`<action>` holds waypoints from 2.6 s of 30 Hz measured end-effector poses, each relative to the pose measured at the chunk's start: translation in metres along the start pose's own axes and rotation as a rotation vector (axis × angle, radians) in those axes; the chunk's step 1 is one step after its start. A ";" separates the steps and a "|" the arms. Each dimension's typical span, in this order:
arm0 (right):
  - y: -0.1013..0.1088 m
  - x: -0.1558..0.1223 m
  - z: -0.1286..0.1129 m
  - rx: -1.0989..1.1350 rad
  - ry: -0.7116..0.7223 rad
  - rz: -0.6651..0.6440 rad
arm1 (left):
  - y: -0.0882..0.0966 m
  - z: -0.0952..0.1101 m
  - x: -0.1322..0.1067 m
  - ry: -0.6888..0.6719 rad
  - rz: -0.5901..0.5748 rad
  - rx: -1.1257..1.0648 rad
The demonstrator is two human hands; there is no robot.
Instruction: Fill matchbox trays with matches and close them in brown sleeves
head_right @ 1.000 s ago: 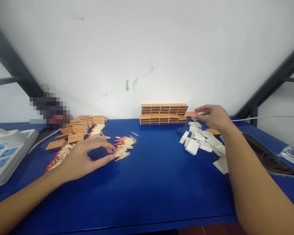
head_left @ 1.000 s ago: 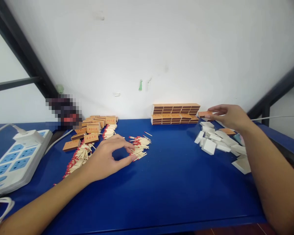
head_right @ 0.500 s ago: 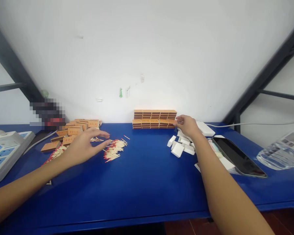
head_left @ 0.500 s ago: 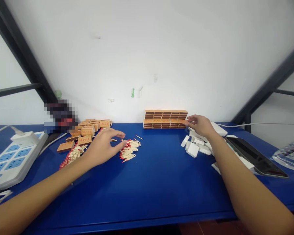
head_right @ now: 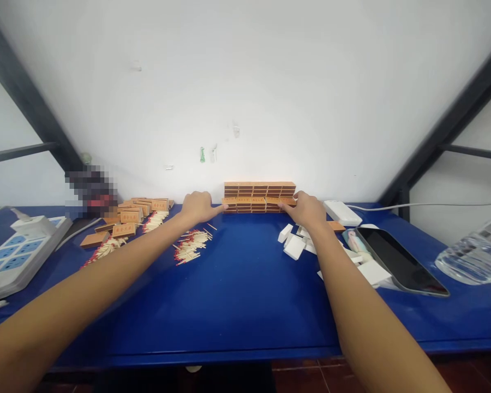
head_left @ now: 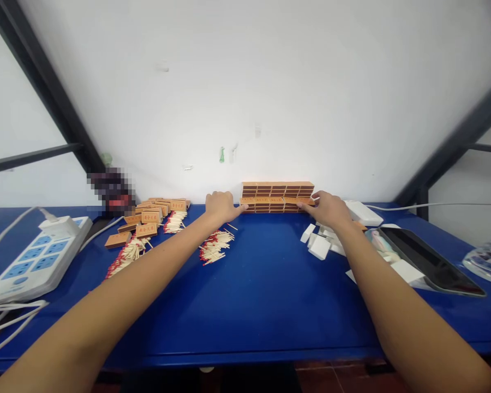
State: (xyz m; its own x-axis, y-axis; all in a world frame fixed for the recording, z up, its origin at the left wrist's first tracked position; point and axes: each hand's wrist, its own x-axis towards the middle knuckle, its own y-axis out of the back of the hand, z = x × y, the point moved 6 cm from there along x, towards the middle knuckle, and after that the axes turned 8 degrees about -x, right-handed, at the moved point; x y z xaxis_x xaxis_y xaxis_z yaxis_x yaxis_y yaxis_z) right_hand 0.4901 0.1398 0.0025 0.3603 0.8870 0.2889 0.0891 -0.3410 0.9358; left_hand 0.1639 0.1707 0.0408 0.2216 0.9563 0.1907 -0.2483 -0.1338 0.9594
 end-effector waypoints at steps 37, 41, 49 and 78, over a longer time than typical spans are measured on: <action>0.004 -0.011 -0.021 -0.095 -0.003 -0.020 | -0.027 0.036 0.028 -0.030 0.005 0.011; 0.003 -0.014 -0.025 -0.101 -0.037 -0.010 | -0.030 0.036 0.030 -0.022 -0.009 0.008; -0.004 -0.012 -0.026 -0.094 -0.060 -0.017 | -0.030 0.038 0.031 0.005 -0.038 0.000; 0.035 -0.048 -0.028 -0.108 0.313 -0.521 | 0.053 -0.076 -0.128 -0.561 0.107 -0.394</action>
State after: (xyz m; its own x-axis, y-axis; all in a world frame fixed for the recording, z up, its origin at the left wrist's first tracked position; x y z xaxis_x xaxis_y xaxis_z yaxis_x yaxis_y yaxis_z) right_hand 0.4498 0.0945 0.0268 0.0035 0.9834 -0.1816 0.0795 0.1808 0.9803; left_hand 0.0507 0.0610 0.0517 0.6048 0.6498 0.4604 -0.5962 -0.0139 0.8027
